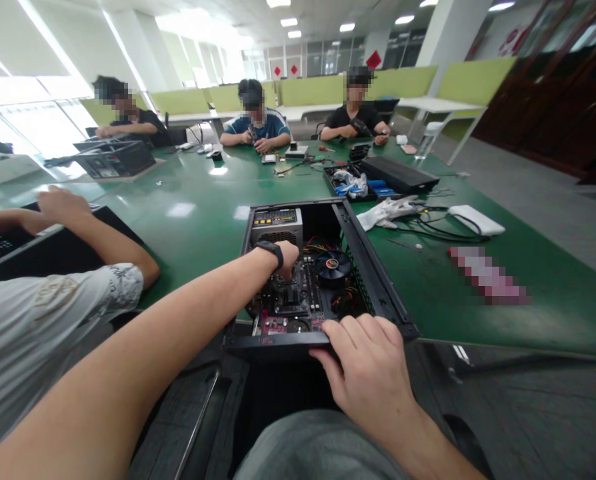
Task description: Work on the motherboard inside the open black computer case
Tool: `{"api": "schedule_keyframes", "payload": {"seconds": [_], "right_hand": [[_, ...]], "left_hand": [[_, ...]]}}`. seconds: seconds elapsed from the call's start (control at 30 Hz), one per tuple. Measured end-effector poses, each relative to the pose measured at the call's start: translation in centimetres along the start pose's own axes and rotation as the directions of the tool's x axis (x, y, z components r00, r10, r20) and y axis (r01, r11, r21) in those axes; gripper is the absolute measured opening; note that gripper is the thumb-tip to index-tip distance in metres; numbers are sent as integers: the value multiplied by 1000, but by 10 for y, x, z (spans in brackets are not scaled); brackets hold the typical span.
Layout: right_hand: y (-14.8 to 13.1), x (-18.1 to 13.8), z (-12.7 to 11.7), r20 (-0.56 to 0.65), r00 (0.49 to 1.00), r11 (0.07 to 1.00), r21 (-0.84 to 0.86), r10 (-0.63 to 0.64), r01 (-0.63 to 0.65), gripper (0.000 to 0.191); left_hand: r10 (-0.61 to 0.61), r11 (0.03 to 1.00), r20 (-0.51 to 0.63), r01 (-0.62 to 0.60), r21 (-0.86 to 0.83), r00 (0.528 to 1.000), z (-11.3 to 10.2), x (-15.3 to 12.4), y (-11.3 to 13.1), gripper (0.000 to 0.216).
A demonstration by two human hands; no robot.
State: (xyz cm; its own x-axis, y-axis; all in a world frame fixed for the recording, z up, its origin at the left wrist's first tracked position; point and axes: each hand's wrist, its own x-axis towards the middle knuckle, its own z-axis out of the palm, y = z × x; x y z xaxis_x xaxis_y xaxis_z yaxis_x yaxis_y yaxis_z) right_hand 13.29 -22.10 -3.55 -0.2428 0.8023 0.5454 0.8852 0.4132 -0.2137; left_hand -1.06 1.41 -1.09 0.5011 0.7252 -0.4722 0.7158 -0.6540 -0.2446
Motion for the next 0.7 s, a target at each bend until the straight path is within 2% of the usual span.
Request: {"api": "schedule_keyframes", "payload": {"seconds": [0.2, 0.5, 0.7], "right_hand": [[0, 0, 1, -12, 1000, 1000, 2, -1, 1, 15], [1, -2, 1, 2, 1000, 1000, -10, -2, 2, 18], [0, -1, 0, 4, 1000, 1000, -10, -1, 1, 18]], "left_hand": [[-15, 999, 20, 14, 37, 1000, 4, 11, -2, 48], [-63, 998, 65, 63, 0, 996, -3, 8, 6, 56], [-46, 999, 70, 44, 25, 996, -5, 7, 6, 56]]}}
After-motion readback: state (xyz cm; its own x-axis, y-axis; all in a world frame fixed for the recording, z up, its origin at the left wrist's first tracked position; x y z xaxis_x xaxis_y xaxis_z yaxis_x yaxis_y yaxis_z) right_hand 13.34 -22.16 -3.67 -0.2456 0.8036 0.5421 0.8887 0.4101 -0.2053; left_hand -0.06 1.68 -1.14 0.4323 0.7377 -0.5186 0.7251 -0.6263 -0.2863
